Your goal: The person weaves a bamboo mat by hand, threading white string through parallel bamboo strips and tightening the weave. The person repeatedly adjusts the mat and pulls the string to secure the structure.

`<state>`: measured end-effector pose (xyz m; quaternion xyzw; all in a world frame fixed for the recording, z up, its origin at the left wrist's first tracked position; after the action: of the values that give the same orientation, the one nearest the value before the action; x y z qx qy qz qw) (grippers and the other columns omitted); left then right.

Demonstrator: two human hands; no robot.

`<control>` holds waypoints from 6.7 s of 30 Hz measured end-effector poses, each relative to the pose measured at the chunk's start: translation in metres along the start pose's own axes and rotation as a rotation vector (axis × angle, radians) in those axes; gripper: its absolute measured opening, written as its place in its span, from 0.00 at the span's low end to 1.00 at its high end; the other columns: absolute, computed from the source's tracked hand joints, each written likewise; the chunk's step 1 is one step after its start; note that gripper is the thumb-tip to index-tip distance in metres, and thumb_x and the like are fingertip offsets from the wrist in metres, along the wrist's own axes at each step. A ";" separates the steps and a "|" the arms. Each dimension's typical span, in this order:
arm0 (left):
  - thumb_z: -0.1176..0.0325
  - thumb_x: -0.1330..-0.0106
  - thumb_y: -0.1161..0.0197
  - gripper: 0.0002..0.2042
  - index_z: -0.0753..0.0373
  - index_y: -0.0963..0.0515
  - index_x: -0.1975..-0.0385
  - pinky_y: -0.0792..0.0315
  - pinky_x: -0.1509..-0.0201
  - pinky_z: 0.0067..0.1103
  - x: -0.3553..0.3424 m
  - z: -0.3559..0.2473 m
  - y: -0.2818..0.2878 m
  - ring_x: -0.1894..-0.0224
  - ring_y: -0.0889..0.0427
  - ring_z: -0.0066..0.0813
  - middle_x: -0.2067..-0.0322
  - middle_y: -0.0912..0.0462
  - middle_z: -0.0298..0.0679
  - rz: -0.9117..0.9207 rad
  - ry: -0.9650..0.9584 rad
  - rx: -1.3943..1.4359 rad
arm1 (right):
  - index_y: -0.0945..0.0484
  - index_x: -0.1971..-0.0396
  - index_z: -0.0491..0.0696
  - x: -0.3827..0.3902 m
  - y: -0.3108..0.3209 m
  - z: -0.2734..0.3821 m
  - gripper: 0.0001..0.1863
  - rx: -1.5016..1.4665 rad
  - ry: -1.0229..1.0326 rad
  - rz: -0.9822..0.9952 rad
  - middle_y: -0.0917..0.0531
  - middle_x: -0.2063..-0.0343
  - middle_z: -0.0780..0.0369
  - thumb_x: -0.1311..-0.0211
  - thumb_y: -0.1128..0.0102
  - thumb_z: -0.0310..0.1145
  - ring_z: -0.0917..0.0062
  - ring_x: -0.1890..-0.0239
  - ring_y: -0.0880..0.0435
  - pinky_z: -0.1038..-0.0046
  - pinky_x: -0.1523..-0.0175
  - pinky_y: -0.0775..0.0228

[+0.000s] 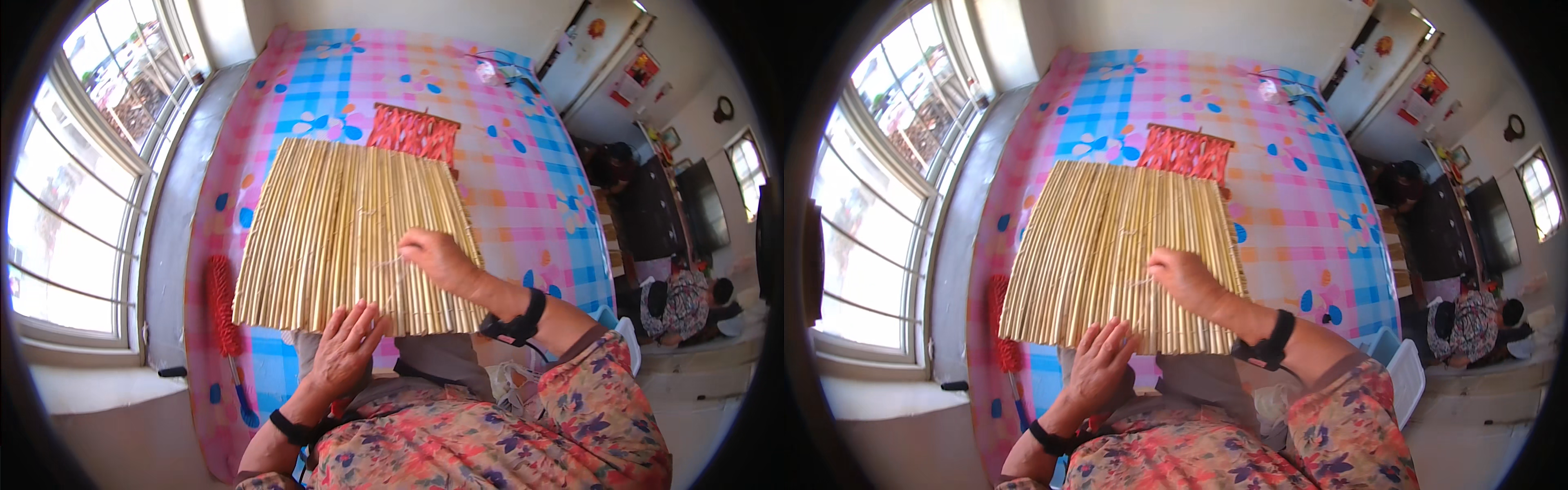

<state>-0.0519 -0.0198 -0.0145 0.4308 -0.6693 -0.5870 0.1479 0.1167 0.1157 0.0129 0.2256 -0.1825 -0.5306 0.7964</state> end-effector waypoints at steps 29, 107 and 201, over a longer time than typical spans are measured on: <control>0.73 0.38 0.43 0.18 0.65 0.23 0.48 0.38 0.30 0.38 0.037 0.012 0.013 0.35 0.29 0.39 0.43 0.26 0.42 -0.178 0.040 -0.034 | 0.24 0.61 0.45 0.025 -0.071 0.028 0.08 0.373 0.717 0.138 0.20 0.64 0.58 0.33 0.46 0.33 0.65 0.57 0.20 0.66 0.52 0.25; 0.66 0.29 0.41 0.16 0.71 0.30 0.50 0.24 0.45 0.31 0.054 0.062 -0.027 0.52 0.19 0.35 0.55 0.21 0.45 -0.633 1.165 1.835 | 0.26 0.55 0.42 -0.026 -0.116 0.003 0.12 -0.680 0.047 0.287 0.19 0.55 0.61 0.23 0.56 0.34 0.79 0.50 0.20 0.75 0.42 0.28; 0.73 0.34 0.38 0.13 0.70 0.24 0.53 0.18 0.56 0.32 0.055 0.074 -0.029 0.64 0.16 0.29 0.62 0.17 0.40 -0.696 1.085 1.741 | 0.19 0.61 0.45 -0.009 -0.115 0.037 0.08 -0.070 0.346 0.062 0.19 0.70 0.59 0.32 0.43 0.32 0.67 0.63 0.21 0.69 0.56 0.28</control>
<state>-0.1241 -0.0106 -0.0775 0.7565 -0.5429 0.3487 -0.1069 0.0057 0.0796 -0.0206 0.2801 -0.0310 -0.4649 0.8393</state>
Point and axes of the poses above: each hand's wrist, its own x-axis away from the middle knuckle, its own y-axis out of the back of the hand, z = x × y, the point moved 6 cm from there along -x, towards the middle knuckle
